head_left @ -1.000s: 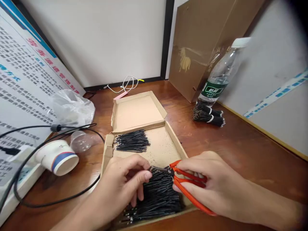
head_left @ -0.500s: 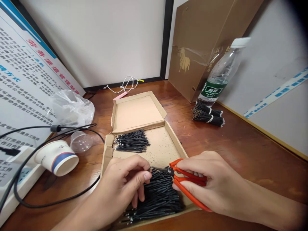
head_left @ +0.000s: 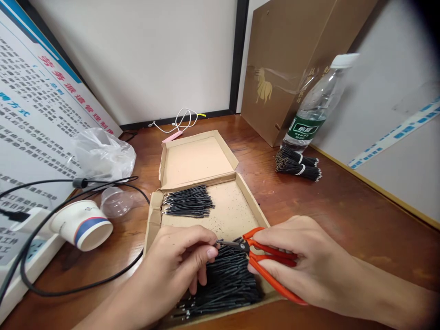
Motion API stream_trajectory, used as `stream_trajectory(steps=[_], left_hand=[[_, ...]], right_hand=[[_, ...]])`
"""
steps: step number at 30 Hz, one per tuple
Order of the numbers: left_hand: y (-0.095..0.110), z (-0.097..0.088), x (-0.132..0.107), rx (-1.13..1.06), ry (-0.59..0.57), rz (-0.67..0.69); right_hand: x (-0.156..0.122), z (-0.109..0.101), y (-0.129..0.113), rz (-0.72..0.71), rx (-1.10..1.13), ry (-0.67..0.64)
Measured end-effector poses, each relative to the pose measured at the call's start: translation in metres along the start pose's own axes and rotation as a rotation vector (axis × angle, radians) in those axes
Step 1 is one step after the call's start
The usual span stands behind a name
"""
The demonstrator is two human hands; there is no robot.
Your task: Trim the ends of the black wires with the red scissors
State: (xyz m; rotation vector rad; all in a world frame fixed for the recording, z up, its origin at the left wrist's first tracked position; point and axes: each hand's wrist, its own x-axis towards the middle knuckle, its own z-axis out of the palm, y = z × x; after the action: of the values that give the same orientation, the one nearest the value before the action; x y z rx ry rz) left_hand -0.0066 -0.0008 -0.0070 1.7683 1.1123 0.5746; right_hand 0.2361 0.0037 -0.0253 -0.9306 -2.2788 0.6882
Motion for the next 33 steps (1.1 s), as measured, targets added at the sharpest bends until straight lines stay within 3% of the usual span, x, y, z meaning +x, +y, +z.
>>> stream_trajectory(steps=[33], left_hand=[[0.0059, -0.0037, 0.0015, 0.150, 0.018, 0.058]], right_hand=[[-0.0004, -0.0029, -0.0026, -0.002, -0.026, -0.024]])
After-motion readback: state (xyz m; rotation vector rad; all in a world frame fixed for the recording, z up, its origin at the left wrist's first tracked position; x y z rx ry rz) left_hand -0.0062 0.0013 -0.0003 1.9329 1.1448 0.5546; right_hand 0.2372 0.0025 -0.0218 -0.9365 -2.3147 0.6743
